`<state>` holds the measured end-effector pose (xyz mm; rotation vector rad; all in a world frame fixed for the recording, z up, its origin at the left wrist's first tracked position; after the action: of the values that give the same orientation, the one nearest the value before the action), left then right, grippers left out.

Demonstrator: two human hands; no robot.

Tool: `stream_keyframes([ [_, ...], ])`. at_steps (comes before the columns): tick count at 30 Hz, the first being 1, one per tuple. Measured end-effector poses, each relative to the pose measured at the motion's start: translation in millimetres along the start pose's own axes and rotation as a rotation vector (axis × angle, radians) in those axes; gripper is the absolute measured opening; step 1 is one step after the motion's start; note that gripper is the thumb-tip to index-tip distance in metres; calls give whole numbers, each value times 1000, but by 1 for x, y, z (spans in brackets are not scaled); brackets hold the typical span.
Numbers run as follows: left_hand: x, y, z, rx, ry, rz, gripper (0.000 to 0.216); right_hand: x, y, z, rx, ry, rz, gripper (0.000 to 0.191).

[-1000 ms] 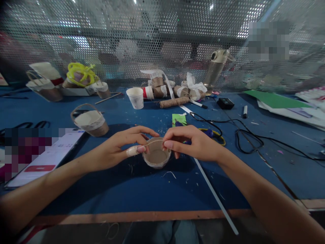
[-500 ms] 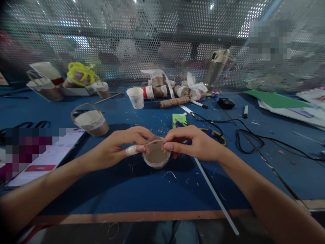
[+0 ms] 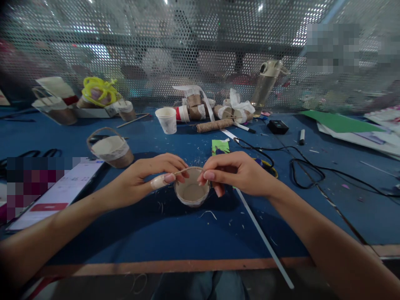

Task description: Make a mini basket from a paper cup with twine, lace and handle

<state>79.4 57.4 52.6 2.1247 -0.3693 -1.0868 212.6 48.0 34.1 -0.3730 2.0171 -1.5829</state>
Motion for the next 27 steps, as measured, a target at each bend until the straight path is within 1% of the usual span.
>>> stream_keyframes([
  [5,-6,5,0,27,61,22,14,-1,-3,1,-45,22,-124,16],
  [8,-8,6,-1,-2,86,66,12,0,1,2,-5,32,-213,15],
  [10,-6,5,-1,-43,79,120,14,1,5,2,33,29,-255,16],
  [15,-1,1,2,-109,40,278,16,0,9,4,50,23,-345,21],
  [19,-3,-6,3,-151,53,315,14,-5,14,4,84,39,-323,21],
  [27,-8,-4,2,-128,64,273,12,-11,4,3,57,62,-196,20],
])
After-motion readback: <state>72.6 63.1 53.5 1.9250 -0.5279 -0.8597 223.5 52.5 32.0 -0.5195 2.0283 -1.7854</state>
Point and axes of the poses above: each hand's wrist, its own z-axis away from the middle knuckle, its own x-axis out of the palm, y = z × x, the point moved 10 cm from there along -z, towards the middle knuckle, and after that the axes turned 1 degree about x, right-handed, at the moved point
